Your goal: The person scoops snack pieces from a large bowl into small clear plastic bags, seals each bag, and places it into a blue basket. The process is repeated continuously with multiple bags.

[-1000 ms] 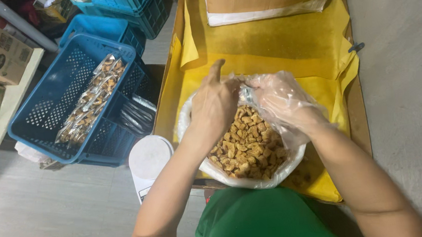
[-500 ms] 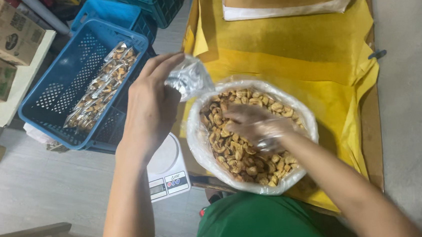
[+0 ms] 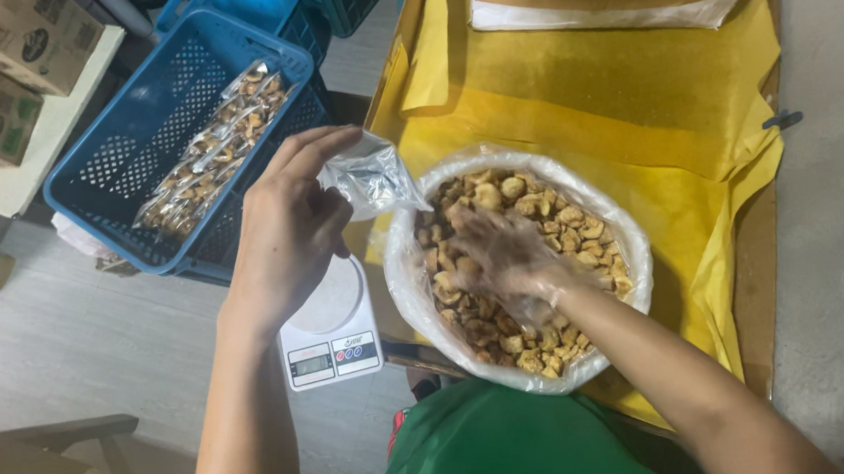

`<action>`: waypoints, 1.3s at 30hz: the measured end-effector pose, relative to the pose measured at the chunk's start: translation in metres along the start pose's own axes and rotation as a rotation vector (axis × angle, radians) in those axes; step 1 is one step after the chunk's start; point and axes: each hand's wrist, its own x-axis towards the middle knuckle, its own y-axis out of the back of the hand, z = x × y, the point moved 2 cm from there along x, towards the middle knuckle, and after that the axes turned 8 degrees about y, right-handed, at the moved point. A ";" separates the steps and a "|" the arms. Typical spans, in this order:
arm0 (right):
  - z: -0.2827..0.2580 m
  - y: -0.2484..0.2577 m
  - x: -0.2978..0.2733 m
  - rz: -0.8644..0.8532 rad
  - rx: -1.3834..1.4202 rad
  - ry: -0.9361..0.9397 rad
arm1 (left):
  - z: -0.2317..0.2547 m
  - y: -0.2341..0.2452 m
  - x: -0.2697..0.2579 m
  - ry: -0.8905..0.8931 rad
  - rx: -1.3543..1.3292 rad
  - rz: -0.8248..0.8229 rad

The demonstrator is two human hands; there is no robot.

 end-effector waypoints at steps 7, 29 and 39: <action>0.053 0.013 -0.009 -0.193 0.598 -0.421 | 0.000 0.001 0.001 0.046 -0.031 -0.041; 0.051 -0.003 -0.039 -0.007 0.113 -0.140 | -0.012 -0.009 0.012 0.068 -0.208 -0.104; 0.048 -0.010 0.001 -0.061 0.002 -0.106 | -0.046 -0.078 0.036 -0.212 0.020 -0.037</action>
